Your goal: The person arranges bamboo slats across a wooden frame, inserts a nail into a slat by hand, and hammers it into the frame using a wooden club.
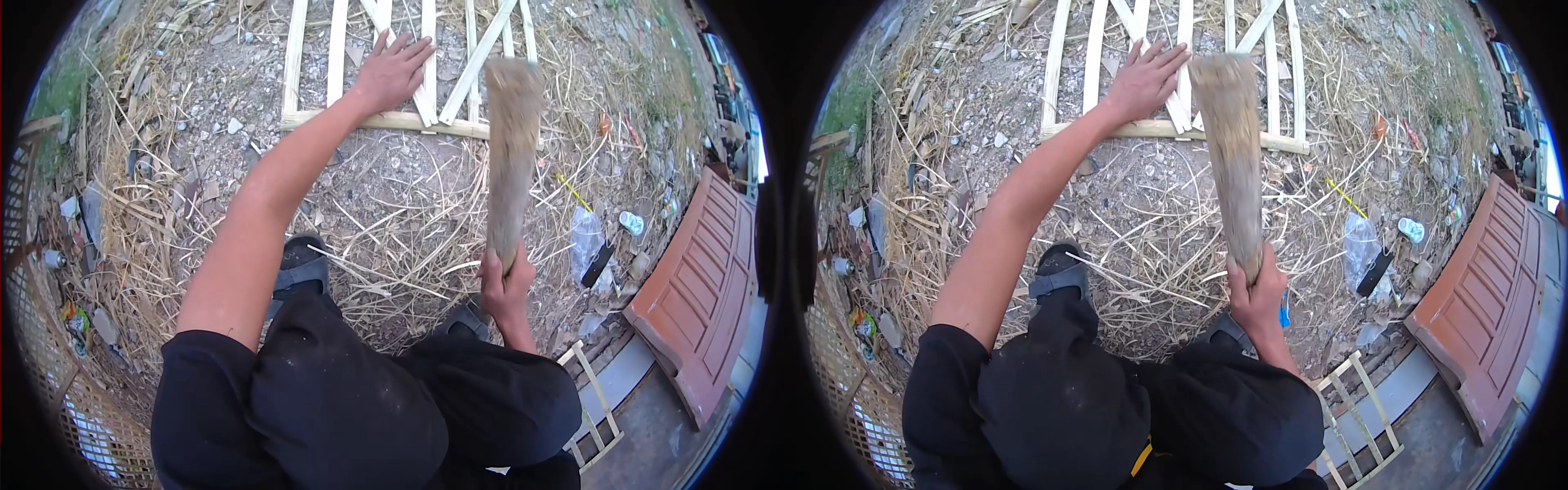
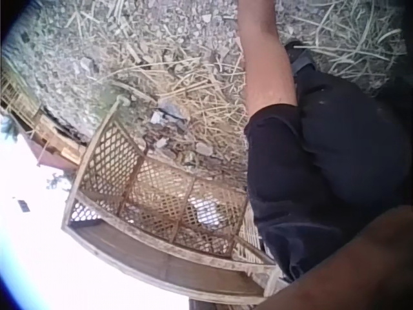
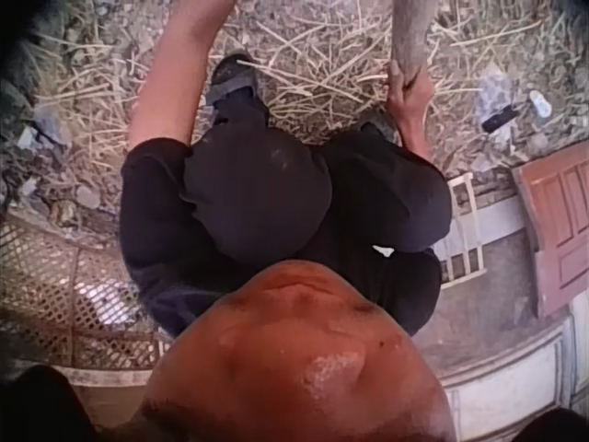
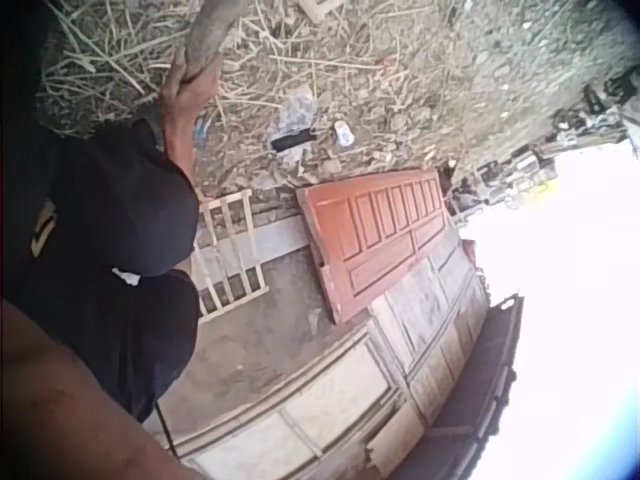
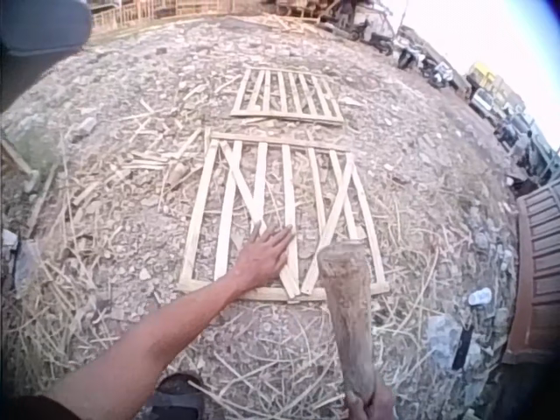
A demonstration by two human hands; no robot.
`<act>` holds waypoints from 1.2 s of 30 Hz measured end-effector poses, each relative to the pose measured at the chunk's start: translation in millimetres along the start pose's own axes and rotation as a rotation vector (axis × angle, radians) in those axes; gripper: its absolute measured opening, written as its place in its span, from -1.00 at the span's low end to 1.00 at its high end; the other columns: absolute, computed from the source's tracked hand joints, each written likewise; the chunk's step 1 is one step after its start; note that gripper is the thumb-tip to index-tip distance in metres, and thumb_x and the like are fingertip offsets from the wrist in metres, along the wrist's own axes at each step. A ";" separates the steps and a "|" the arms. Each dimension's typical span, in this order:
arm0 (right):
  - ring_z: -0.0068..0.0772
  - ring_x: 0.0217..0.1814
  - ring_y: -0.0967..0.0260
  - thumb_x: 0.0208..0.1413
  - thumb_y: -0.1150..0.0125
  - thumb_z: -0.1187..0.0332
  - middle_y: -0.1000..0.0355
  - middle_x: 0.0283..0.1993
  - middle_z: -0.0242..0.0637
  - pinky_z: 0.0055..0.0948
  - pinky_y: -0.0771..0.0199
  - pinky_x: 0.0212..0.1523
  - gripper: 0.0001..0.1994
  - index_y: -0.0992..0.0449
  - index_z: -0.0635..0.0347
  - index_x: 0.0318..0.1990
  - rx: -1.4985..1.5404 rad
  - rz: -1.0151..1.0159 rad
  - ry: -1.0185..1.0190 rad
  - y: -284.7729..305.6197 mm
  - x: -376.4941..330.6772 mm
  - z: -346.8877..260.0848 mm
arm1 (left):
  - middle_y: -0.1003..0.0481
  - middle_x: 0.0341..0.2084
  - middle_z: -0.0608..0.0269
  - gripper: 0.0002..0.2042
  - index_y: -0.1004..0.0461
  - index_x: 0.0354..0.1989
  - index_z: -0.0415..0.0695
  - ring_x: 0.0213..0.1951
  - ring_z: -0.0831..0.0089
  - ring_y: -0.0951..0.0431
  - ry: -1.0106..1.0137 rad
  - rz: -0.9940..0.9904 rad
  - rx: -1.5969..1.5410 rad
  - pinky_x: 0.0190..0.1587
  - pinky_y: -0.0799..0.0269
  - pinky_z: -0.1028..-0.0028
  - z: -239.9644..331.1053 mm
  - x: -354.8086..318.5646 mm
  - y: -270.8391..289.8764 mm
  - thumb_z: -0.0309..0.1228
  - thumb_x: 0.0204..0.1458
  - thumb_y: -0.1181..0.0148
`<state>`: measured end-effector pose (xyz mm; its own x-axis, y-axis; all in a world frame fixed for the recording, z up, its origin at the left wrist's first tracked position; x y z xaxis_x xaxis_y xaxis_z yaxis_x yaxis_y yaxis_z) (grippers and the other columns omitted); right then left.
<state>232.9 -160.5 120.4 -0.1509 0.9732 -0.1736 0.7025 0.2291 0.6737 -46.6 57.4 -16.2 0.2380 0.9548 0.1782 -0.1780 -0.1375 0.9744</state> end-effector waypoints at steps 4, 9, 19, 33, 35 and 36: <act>0.20 -0.48 -0.45 0.21 -0.30 0.18 -0.42 -0.53 0.02 -0.08 -0.36 -0.45 -0.64 -0.44 0.33 -0.10 -0.089 0.012 0.012 0.5 -20.2 27.6 | -0.10 0.51 0.29 -0.45 -0.08 0.53 0.03 0.55 0.23 0.03 0.004 0.091 -0.145 0.57 0.31 0.00 2.2 1.3 -1.8 -0.12 0.41 0.31; -0.15 -0.57 -0.42 0.23 -0.33 0.17 -0.43 -0.53 -0.06 -0.14 -0.35 -0.46 -0.67 -0.48 0.31 -0.18 -0.182 0.152 -0.046 17.5 -59.5 64.5 | -0.36 0.36 0.14 -0.47 -0.29 0.40 -0.11 0.41 0.06 -0.27 0.080 0.344 -0.289 0.50 0.08 -0.06 -29.1 -25.7 35.1 -0.16 0.31 -0.01; -0.10 -0.39 -0.52 0.28 -0.24 -0.02 -0.52 -0.34 0.00 -0.14 -0.43 -0.34 -0.47 -0.53 0.38 0.04 -0.299 0.514 -0.665 49.6 -146.0 135.1 | -0.51 0.01 -0.18 -0.48 -0.48 0.11 -0.32 0.00 -0.07 -0.54 0.886 0.374 -0.300 0.12 -0.41 0.04 -167.4 -68.8 44.3 -0.13 0.12 -0.28; 0.20 0.27 -0.34 0.11 -0.41 0.35 -0.38 0.20 0.12 -0.02 -0.36 0.22 -0.42 -0.35 0.36 0.26 -0.506 0.268 -0.194 88.5 -37.0 65.9 | -0.53 -0.57 0.41 -0.68 -0.52 -0.10 -0.31 -0.61 0.71 -0.45 0.756 0.383 -1.329 -0.60 -0.23 0.66 -118.6 -95.6 110.8 -0.39 0.07 -0.46; 0.17 0.28 -0.33 0.09 -0.42 0.39 -0.38 0.21 0.12 -0.01 -0.34 0.26 -0.37 -0.32 0.36 0.29 -0.458 0.239 0.029 66.9 14.3 18.2 | -0.54 -0.52 0.34 -0.55 -0.44 0.10 -0.41 -0.54 0.68 -0.49 0.695 0.440 -1.311 -0.52 -0.37 0.63 -95.7 -90.3 161.7 -0.41 0.12 -0.39; 0.15 0.30 -0.32 0.08 -0.43 0.38 -0.37 0.22 0.12 0.00 -0.34 0.27 -0.34 -0.30 0.36 0.31 -0.572 0.192 0.226 57.7 33.2 -2.6 | -0.54 -0.52 0.34 -0.55 -0.44 0.10 -0.41 -0.54 0.68 -0.49 0.702 0.439 -1.338 -0.52 -0.37 0.63 -88.9 -86.4 174.9 -0.41 0.12 -0.39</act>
<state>266.6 -114.9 155.3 -0.2458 0.9640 0.1014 0.2592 -0.0355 0.9652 -183.1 -25.7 126.6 -0.4631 0.8840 -0.0642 -0.8848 -0.4653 -0.0247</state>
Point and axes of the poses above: each hand's wrist, its own x-axis towards the middle knuckle, its own y-axis out of the back of the hand, z = x × y, the point moved 6 cm from there along x, towards the middle knuckle
